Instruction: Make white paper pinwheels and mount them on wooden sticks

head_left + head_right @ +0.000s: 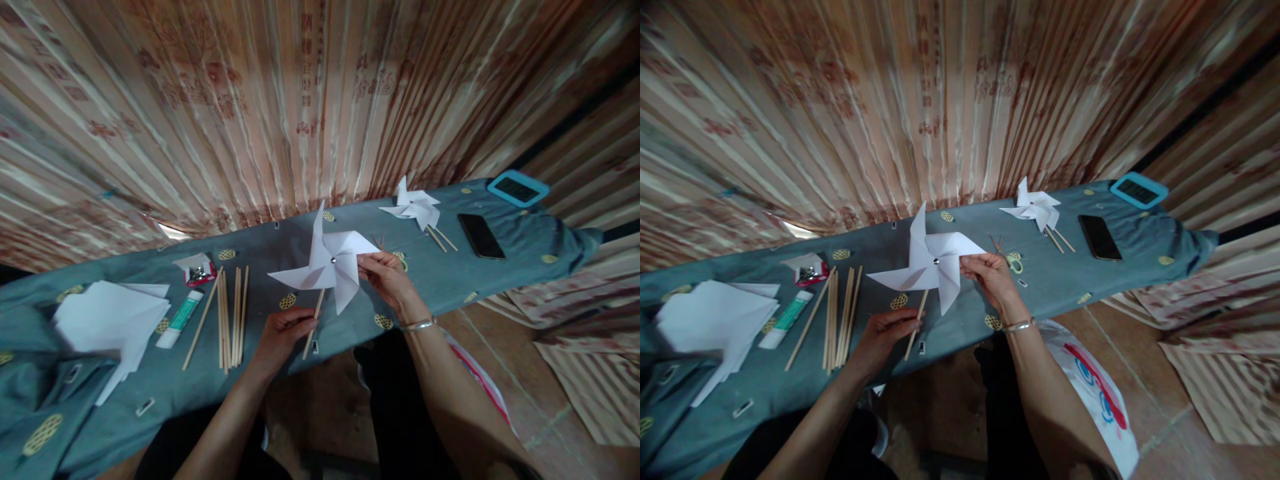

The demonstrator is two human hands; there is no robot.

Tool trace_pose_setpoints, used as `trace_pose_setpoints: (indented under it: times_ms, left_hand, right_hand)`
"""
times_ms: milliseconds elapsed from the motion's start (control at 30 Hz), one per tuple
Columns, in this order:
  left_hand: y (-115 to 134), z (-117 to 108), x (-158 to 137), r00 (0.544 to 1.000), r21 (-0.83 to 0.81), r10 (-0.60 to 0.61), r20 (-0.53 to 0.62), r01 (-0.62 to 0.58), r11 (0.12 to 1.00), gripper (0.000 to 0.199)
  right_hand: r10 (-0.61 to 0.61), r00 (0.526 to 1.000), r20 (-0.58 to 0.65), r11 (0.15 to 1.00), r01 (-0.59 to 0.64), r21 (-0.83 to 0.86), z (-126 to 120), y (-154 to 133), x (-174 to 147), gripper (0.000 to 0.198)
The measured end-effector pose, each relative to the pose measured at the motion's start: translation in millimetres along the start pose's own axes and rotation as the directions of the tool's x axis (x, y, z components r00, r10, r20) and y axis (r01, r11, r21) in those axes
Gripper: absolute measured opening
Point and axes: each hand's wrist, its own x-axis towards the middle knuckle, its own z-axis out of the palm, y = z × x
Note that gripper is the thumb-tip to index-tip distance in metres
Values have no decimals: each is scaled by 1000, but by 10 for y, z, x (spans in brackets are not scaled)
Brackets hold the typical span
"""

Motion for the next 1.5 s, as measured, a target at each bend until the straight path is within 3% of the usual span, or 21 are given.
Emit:
trace_pose_setpoints:
  times_ms: [133, 333, 800, 967, 1100, 1233, 1500]
  left_hand:
    - [-6, -14, 1, 1000, 1, 7, 0, -7, 1000, 26]
    - [-39, -24, 37, 999, -36, 27, -43, -28, 999, 27]
    - [-48, 9, 79, 998, -86, 39, -54, -44, 995, 25]
    - [-34, 55, 81, 993, -120, 47, -104, -59, 991, 27]
    - [-30, 72, 118, 979, -218, 26, -204, -72, 973, 33]
    - [10, 78, 150, 966, -360, -2, -257, -94, 928, 39]
    - [94, 136, 140, 965, -424, 10, -261, -124, 897, 43]
  right_hand:
    - [22, 999, 27, 1000, -22, 22, 20, -14, -33, 34]
    - [111, 978, 174, 994, -110, -15, 87, -46, -123, 39]
    - [145, 963, 229, 989, -151, 9, 179, 55, -162, 34]
    - [182, 946, 269, 982, -187, -5, 208, 129, -204, 47]
    - [138, 956, 260, 975, -85, -204, 247, 303, -336, 48]
    - [119, 905, 408, 919, 55, -390, 346, 484, -517, 37]
    - [43, 930, 366, 920, 106, -378, 497, 580, -617, 24]
